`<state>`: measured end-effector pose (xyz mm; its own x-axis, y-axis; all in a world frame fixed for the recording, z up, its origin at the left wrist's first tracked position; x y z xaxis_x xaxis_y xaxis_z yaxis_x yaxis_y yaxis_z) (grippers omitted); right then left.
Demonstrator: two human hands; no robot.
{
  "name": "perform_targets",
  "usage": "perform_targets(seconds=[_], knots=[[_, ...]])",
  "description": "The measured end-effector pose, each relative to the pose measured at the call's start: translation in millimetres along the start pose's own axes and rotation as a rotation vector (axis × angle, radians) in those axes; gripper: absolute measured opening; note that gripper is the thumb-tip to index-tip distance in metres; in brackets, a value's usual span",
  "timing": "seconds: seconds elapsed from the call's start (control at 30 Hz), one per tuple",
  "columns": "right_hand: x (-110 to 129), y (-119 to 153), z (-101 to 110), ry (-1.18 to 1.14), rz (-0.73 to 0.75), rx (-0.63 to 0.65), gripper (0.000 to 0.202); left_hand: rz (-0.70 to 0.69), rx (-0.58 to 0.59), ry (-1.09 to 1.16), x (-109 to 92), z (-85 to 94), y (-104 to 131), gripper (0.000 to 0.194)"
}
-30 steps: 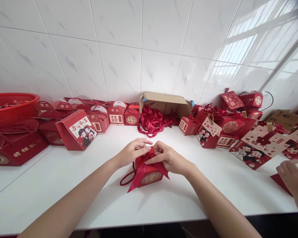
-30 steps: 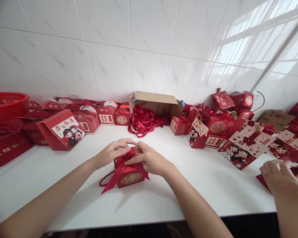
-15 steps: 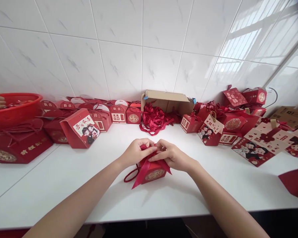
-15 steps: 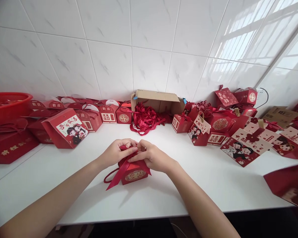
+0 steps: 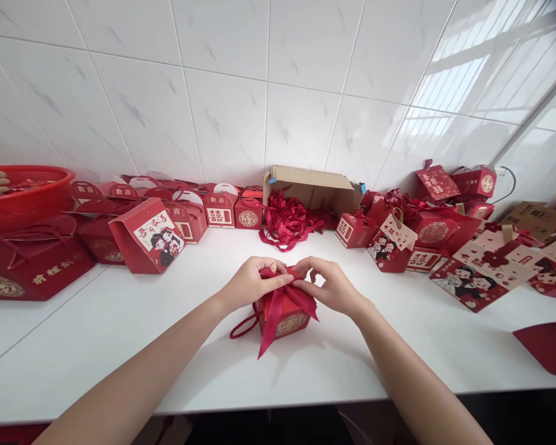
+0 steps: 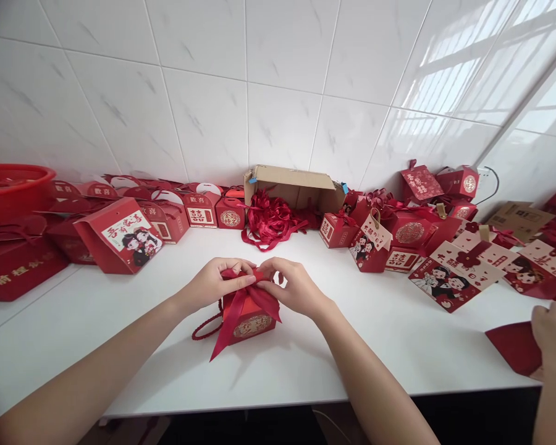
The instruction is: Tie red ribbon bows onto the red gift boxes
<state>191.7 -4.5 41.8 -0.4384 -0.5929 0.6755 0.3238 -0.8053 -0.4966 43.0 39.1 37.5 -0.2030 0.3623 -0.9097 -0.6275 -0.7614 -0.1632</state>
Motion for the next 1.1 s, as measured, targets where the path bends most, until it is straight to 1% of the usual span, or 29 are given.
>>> perform_targets(seconds=[0.13,0.23,0.37,0.5,0.6,0.67,0.77,0.83,0.9,0.97,1.1], knots=[[-2,0,1,-0.009,0.002,-0.043,0.007,-0.008,-0.041,-0.033,-1,0.2,0,0.024],[-8,2,2,-0.047,-0.024,-0.041,0.01,-0.014,-0.063,-0.063,-1,-0.5,0,0.026],[-15,5,10,-0.126,-0.078,-0.023,0.014,-0.014,-0.08,-0.06,3,-0.7,0,0.044],[-14,8,24,-0.027,-0.1,0.01,0.016,-0.051,-0.06,-0.097,2,-1.8,-1,0.051],[-14,8,30,-0.008,-0.089,-0.006,0.014,-0.038,-0.044,-0.074,3,-1.6,0,0.053],[-17,7,28,-0.038,-0.094,-0.006,0.011,0.008,-0.036,-0.052,5,-0.3,1,0.049],[-22,7,23,-0.038,-0.144,0.026,0.023,0.06,-0.02,-0.021,7,2.3,3,0.035],[-24,7,19,-0.006,-0.174,0.06,0.024,0.055,-0.022,-0.003,7,4.5,4,0.033],[-23,6,18,0.015,-0.183,0.078,0.021,0.035,-0.027,-0.032,5,6.4,4,0.032],[-22,6,17,0.016,-0.178,0.071,0.022,0.026,-0.022,-0.099,4,7.3,5,0.027],[-21,6,16,-0.009,-0.183,0.045,0.022,0.055,-0.031,-0.166,5,8.7,5,0.021]])
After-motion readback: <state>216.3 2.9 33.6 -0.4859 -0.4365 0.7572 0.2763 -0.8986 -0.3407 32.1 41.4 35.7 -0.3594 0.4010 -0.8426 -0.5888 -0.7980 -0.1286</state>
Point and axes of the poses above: each hand's wrist, its own y-axis away from the middle knuckle, its own z-axis out of the back of the hand, x = y × z, the point moved 5 cm from there along -y, towards the middle knuckle, and after that the axes turned 4 degrees about -y, right-handed, at the moved point
